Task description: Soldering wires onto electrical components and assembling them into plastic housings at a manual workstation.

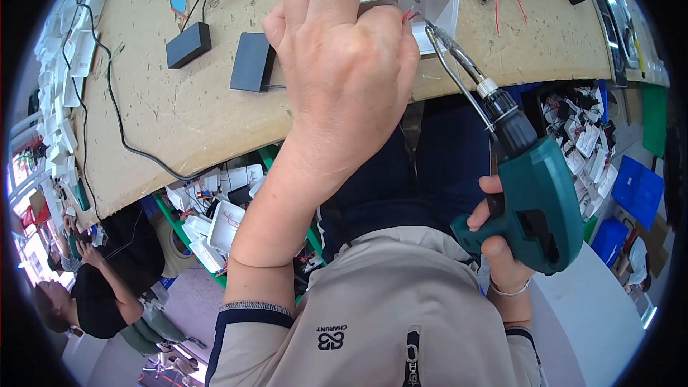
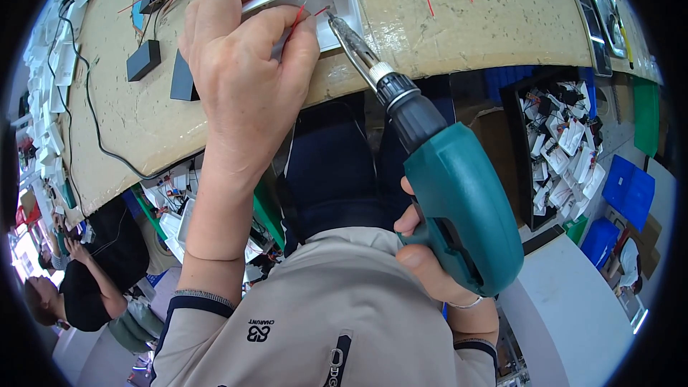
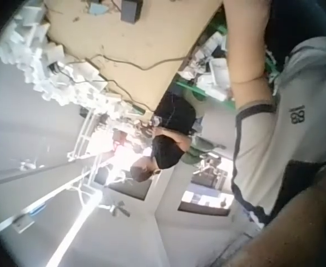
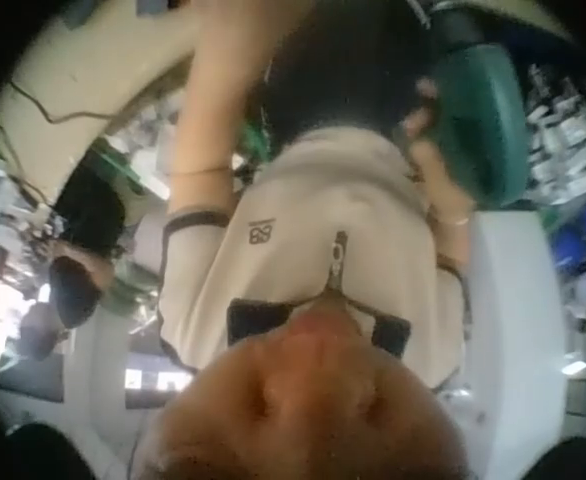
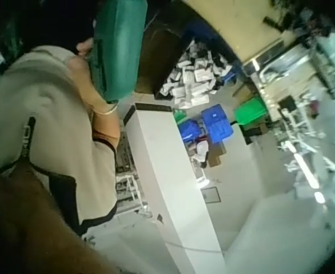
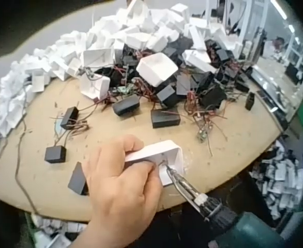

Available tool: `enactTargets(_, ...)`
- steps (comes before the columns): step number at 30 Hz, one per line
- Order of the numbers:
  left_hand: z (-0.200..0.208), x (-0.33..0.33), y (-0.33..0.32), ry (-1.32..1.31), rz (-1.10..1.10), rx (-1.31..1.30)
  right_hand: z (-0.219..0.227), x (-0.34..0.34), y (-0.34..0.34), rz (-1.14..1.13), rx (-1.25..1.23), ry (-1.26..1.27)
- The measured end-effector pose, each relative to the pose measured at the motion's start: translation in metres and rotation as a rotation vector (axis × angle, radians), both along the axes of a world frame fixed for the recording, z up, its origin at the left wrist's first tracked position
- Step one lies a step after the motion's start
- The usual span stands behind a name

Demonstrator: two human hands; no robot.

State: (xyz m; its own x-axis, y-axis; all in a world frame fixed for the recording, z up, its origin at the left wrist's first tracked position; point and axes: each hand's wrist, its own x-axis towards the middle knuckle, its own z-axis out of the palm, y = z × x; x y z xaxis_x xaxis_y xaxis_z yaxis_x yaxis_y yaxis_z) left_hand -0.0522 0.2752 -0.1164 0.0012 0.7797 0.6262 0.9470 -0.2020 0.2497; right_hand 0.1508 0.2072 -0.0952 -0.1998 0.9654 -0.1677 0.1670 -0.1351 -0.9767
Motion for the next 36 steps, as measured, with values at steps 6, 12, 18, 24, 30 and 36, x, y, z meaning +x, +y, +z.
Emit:
enactTargets(6, 0.0, -0.001, -0.001, -0.008, 0.002, 0.002, 0.006, -0.006, 0.004, -0.052, -0.029, 0.015)
enactTargets(12, -0.001, -0.001, -0.001, -0.014, 0.002, 0.004, 0.009, -0.007, 0.006, -0.04, -0.051, 0.011)
enactTargets(18, -0.002, 0.0, 0.001, -0.017, 0.006, 0.007, 0.009, -0.005, 0.007, -0.012, -0.046, 0.009)
enactTargets(24, -0.002, -0.002, -0.002, -0.02, 0.002, 0.008, 0.009, -0.005, 0.006, -0.031, -0.066, 0.005)
enactTargets(30, -0.002, -0.003, -0.002, -0.021, 0.003, 0.008, 0.014, -0.004, 0.004, -0.025, -0.077, -0.088)
enactTargets(36, -0.002, -0.003, -0.001, -0.019, 0.005, 0.006, 0.02, -0.011, 0.007, -0.035, -0.048, -0.085)
